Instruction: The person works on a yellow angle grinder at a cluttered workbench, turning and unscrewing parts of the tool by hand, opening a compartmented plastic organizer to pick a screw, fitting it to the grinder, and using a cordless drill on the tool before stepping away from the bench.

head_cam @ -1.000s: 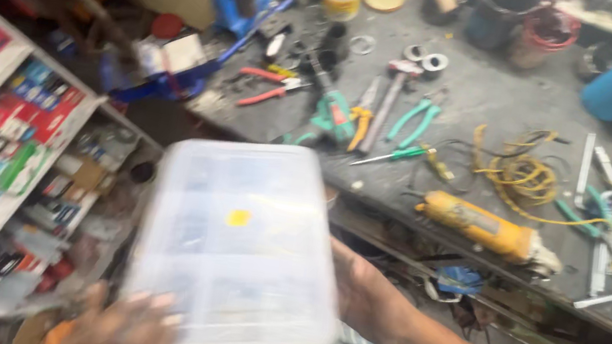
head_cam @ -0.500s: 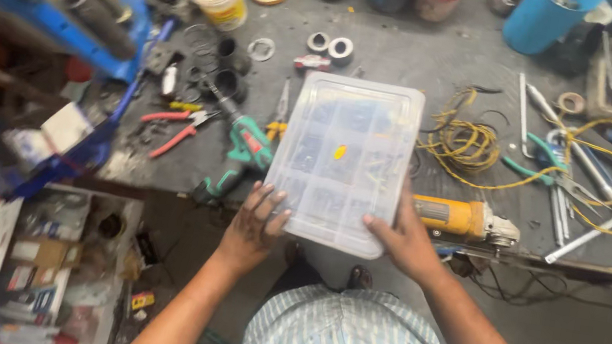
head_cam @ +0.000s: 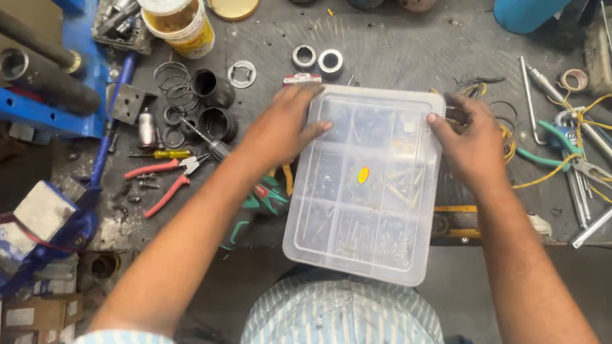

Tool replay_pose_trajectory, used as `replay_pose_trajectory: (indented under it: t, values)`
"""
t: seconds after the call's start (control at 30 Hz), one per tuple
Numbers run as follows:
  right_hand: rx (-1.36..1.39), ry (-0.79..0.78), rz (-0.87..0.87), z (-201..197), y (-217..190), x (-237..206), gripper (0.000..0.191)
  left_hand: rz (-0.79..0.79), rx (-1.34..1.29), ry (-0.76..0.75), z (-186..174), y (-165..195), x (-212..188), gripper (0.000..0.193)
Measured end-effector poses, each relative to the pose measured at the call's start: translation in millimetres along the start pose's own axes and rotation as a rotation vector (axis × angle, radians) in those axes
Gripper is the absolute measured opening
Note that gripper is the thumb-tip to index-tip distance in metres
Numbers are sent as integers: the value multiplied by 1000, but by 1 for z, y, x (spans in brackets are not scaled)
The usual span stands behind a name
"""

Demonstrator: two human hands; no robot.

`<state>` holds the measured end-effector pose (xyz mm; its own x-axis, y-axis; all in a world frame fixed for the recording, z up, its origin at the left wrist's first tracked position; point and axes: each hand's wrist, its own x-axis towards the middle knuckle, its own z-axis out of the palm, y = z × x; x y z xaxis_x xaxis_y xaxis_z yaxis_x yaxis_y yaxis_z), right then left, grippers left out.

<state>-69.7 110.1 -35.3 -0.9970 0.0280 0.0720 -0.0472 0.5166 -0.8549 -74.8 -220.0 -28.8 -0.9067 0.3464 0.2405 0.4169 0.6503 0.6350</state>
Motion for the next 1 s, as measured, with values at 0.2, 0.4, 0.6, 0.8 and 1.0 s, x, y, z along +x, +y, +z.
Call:
replay_pose_trajectory:
  t: [0.2,0.4,0.6,0.8,1.0]
  values:
    - [-369,-191,53,-20,-25,28,60,-106,53,-349,1,-24,73,65]
    - [-355,-149,-88,-19,-24,39,55,-158,159,-343,14,-14,91,62]
    - [87,-125,-138,-21,-26,37,52,-71,17,-326,-7,-23,101,58]
    - [531,-238,38,-28,-33,30,43,-475,-879,-228,-47,-43,59,23]
    - [-64,-172,-305,-33,-21,2,34,-281,-1194,170,-52,-47,-12,37]
